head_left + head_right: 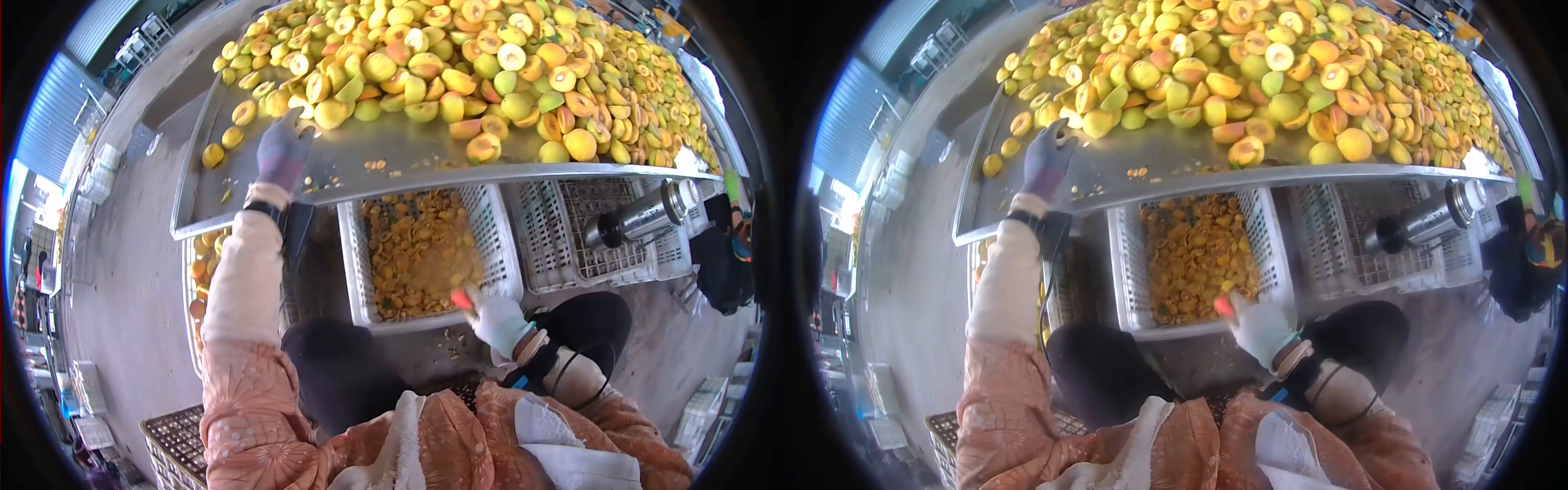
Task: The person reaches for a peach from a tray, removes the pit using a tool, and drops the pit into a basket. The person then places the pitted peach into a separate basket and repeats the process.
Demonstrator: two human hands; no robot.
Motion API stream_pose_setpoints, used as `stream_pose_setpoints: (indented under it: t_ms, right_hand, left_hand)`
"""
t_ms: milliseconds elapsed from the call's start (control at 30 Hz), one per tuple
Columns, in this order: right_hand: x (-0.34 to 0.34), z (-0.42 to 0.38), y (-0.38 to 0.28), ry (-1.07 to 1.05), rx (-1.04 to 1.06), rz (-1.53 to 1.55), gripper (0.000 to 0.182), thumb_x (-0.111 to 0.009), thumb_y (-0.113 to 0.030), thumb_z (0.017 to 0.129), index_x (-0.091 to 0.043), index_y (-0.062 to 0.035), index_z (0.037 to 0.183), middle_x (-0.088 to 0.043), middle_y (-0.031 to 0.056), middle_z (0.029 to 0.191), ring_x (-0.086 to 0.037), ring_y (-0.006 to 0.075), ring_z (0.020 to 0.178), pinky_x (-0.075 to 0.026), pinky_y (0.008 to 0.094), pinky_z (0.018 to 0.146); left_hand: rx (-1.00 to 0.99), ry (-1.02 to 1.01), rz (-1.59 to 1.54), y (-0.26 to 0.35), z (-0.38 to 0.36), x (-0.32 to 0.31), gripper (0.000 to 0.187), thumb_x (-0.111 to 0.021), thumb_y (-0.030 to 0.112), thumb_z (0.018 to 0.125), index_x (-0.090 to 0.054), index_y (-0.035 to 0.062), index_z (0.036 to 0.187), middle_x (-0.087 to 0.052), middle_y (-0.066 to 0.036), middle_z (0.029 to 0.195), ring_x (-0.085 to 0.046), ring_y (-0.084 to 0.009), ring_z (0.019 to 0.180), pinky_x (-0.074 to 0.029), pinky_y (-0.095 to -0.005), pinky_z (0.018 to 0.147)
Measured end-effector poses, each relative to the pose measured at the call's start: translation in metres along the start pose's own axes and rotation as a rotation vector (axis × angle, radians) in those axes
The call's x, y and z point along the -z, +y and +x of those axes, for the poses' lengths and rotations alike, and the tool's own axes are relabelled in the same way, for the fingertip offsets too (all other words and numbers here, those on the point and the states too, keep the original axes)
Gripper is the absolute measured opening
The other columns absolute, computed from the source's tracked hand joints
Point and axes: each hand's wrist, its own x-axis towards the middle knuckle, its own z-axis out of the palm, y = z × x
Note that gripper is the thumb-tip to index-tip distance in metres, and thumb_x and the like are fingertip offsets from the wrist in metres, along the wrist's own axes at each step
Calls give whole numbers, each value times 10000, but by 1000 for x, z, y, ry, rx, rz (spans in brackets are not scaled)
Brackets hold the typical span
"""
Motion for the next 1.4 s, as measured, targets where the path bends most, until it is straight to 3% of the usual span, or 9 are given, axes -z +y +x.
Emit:
stream_pose_setpoints:
  t_ms: [267,500,600,700,733,800,867,933,1400]
  right_hand:
    - [29,6,-2,239,-114,204,383,-545,-335,892,-528,-70,1169,-646,165,750,-631,354,659,-481,458,611]
    - [34,18,9,517,-184,940,219,-607,-213,860,-589,-35,988,-621,162,723,-623,314,653,-481,394,620]
    - [77,9,-11,340,-301,1185,206,-572,-199,868,-578,-17,965,-577,155,699,-611,263,672,-470,357,621]
    - [77,0,-20,335,-69,874,244,-577,-245,870,-585,-40,1002,-625,167,813,-615,353,789,-474,388,705]
    - [71,-5,-24,325,-66,880,244,-577,-245,870,-585,-40,1002,-625,167,813,-615,353,789,-474,388,705]
    - [62,-11,-32,369,153,544,258,-610,-252,858,-582,-44,1009,-619,195,793,-611,379,756,-478,418,666]
    - [64,-20,-38,315,227,476,276,-619,-255,847,-578,-53,1031,-622,208,810,-605,407,800,-478,443,679]
    - [70,-25,-44,96,221,429,282,-601,-284,869,-586,-37,1006,-619,207,783,-616,393,774,-476,430,667]
    - [62,-9,-71,118,-70,938,405,-537,-371,909,-599,3,1051,-610,204,775,-609,272,748,-455,376,685]
  left_hand:
    - [-20,-108,269,56,65,-72,508,-734,292,725,-555,140,1176,-617,-137,1037,-604,-315,977,-492,-441,792]
    - [407,-428,-1427,141,-38,8,393,-616,113,853,-503,-27,1202,-620,-126,963,-643,-222,707,-515,-301,600]
    - [815,-654,-1623,170,-118,26,482,-554,110,869,-435,-32,1314,-612,-157,1011,-635,-251,784,-522,-299,656]
    - [648,-749,-1644,190,-167,26,444,-506,151,911,-448,-7,1322,-619,-126,1045,-625,-243,823,-498,-317,675]
    - [659,-745,-1639,190,-180,25,444,-506,151,911,-448,-7,1322,-619,-126,1045,-625,-243,823,-498,-317,675]
    - [-78,-319,-592,192,-199,22,429,-505,312,953,-508,19,1266,-625,-103,1032,-614,-205,913,-500,-324,785]
    - [881,-376,-1695,188,-206,14,591,-386,519,952,-527,-11,1171,-606,-128,1085,-607,-228,972,-524,-361,807]
    - [1073,-357,-1726,188,-207,21,653,-359,572,939,-517,-13,1181,-598,-141,1091,-591,-246,1018,-504,-373,868]
    - [840,-43,-1526,203,-211,8,756,-250,631,942,-611,-30,1008,-646,-123,943,-599,-199,900,-457,-306,888]
